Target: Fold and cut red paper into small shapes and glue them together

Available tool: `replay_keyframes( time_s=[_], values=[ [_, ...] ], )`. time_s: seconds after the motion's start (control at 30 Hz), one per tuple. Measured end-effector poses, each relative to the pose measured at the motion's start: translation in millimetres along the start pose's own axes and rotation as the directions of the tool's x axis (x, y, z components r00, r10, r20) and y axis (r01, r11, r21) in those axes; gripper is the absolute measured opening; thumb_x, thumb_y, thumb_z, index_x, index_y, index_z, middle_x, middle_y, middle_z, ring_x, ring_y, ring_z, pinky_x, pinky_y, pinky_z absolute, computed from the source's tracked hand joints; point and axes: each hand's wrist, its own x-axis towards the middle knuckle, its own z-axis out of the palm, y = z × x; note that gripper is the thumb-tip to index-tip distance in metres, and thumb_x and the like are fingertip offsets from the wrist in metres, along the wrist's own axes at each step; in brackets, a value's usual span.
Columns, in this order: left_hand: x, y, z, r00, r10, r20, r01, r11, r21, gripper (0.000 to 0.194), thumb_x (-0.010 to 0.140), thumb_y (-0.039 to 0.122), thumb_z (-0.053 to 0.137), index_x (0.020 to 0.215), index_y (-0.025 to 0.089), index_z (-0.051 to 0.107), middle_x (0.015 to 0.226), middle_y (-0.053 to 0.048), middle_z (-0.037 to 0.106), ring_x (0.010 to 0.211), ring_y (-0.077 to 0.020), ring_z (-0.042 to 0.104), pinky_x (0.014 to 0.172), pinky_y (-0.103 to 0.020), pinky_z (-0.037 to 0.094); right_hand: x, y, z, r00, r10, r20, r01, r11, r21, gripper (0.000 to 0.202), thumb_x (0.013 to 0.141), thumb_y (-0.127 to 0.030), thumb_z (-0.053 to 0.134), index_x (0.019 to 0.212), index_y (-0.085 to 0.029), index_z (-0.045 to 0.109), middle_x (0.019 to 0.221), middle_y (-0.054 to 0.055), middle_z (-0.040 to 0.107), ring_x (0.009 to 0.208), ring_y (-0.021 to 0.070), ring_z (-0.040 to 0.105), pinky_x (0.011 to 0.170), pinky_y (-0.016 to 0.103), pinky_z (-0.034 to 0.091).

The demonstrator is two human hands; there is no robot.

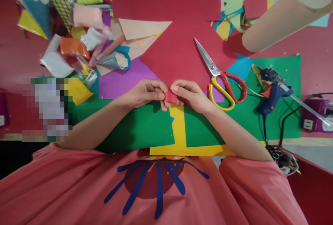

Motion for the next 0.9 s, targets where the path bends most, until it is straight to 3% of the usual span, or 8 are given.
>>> replay_keyframes(
  time_s=[0.23,0.4,0.67,0.83,0.9],
  values=[
    [-0.9,-0.6,-0.3,0.999,0.008,0.035,-0.01,0.998,0.063,0.033,0.07,0.044,0.078,0.078,0.015,0.064,0.074,-0.005,0.076,0.058,-0.0138,0.071,0.062,-0.025,0.058,2.5,-0.7,1.7,0.996,0.089,0.02,-0.09,0.992,0.087,0.033,0.077,-0.044,0.073,0.07,-0.017,0.054,0.045,-0.01,0.047,0.037,0.0021,0.037,0.038,0.015,0.028],
    [-1.0,-2.1,6.5,0.994,-0.029,0.11,0.016,0.994,0.111,0.035,0.074,0.048,0.074,0.08,0.014,0.067,0.077,-0.007,0.077,0.06,-0.0122,0.072,0.062,-0.022,0.058,2.5,-0.4,5.3,0.997,0.07,0.041,-0.072,0.996,0.047,0.037,0.083,-0.045,0.065,0.065,-0.017,0.05,0.047,-0.008,0.049,0.04,0.0031,0.041,0.04,0.016,0.031],
    [-2.8,-5.1,11.6,0.997,0.074,0.016,-0.075,0.978,0.194,0.035,0.075,0.048,0.072,0.077,0.014,0.072,0.079,-0.007,0.078,0.072,-0.0135,0.074,0.067,-0.021,0.061,2.6,1.2,10.4,0.988,0.1,0.121,-0.106,0.993,0.045,0.041,0.09,-0.046,0.056,0.062,-0.017,0.048,0.047,-0.006,0.049,0.041,0.0046,0.048,0.04,0.017,0.03],
    [-5.4,-6.4,17.0,0.991,0.13,-0.035,-0.122,0.977,0.173,0.037,0.081,0.049,0.067,0.072,0.013,0.064,0.07,-0.006,0.075,0.061,-0.0116,0.072,0.058,-0.019,0.059,4.3,3.3,6.3,0.995,0.091,0.044,-0.087,0.993,-0.085,0.04,0.087,-0.053,0.056,0.068,-0.018,0.051,0.05,-0.006,0.05,0.04,0.0046,0.043,0.038,0.018,0.032],
    [-5.0,-6.7,17.2,0.986,0.147,-0.084,-0.132,0.977,0.165,0.037,0.081,0.048,0.067,0.073,0.013,0.062,0.067,-0.005,0.075,0.059,-0.0114,0.072,0.057,-0.018,0.058,3.9,3.3,2.0,0.997,-0.055,-0.062,0.04,0.975,-0.218,0.035,0.087,-0.054,0.055,0.083,-0.02,0.057,0.064,-0.003,0.059,0.049,0.0069,0.053,0.046,0.02,0.043]
  ],
)
